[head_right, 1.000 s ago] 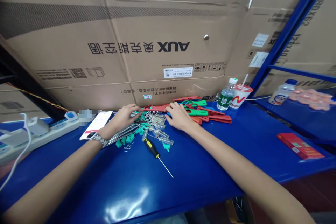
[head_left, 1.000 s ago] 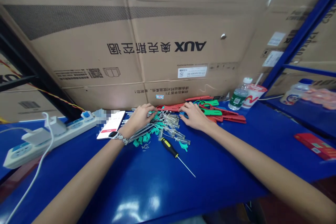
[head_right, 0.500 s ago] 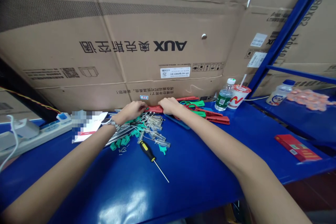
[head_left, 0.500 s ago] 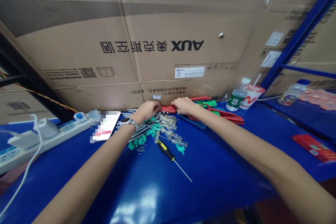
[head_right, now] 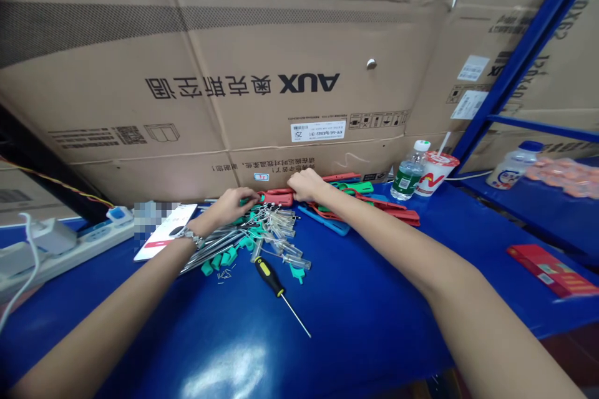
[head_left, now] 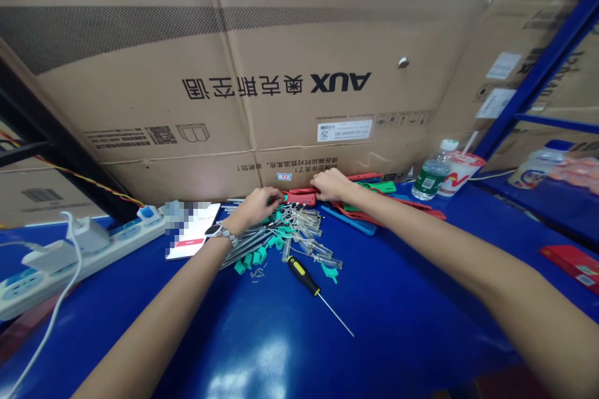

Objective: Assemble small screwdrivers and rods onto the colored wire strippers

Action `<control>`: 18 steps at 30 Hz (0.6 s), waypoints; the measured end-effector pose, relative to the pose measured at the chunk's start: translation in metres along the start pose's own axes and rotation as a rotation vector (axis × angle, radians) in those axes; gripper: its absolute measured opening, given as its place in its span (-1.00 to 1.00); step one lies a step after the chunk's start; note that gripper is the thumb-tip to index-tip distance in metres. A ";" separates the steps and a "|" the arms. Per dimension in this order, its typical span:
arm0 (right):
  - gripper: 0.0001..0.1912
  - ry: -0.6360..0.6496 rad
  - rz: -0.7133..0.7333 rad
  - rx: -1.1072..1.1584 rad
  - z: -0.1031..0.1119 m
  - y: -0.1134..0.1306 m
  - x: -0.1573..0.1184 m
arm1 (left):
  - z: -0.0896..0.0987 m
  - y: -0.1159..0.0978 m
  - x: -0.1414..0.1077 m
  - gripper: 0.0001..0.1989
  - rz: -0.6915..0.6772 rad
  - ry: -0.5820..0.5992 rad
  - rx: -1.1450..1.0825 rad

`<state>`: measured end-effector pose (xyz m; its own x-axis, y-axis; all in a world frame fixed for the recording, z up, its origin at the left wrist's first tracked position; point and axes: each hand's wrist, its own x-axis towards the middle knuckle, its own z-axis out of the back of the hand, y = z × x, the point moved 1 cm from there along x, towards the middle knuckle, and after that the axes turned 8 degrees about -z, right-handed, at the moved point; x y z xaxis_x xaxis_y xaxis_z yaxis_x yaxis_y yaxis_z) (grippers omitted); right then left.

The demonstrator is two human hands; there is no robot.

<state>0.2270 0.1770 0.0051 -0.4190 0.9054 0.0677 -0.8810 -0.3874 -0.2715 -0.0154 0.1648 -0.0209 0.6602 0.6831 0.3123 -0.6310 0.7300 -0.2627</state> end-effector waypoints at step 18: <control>-0.86 -0.415 0.016 0.435 0.022 0.066 -0.092 | 0.023 -0.061 -0.053 -0.39 0.327 -0.442 -1.163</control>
<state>0.2028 0.0644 0.0019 -0.4066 0.7896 0.4595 -0.8463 -0.5150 0.1361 -0.0208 0.0833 -0.0007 0.2117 0.9308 0.2979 0.1350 0.2741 -0.9522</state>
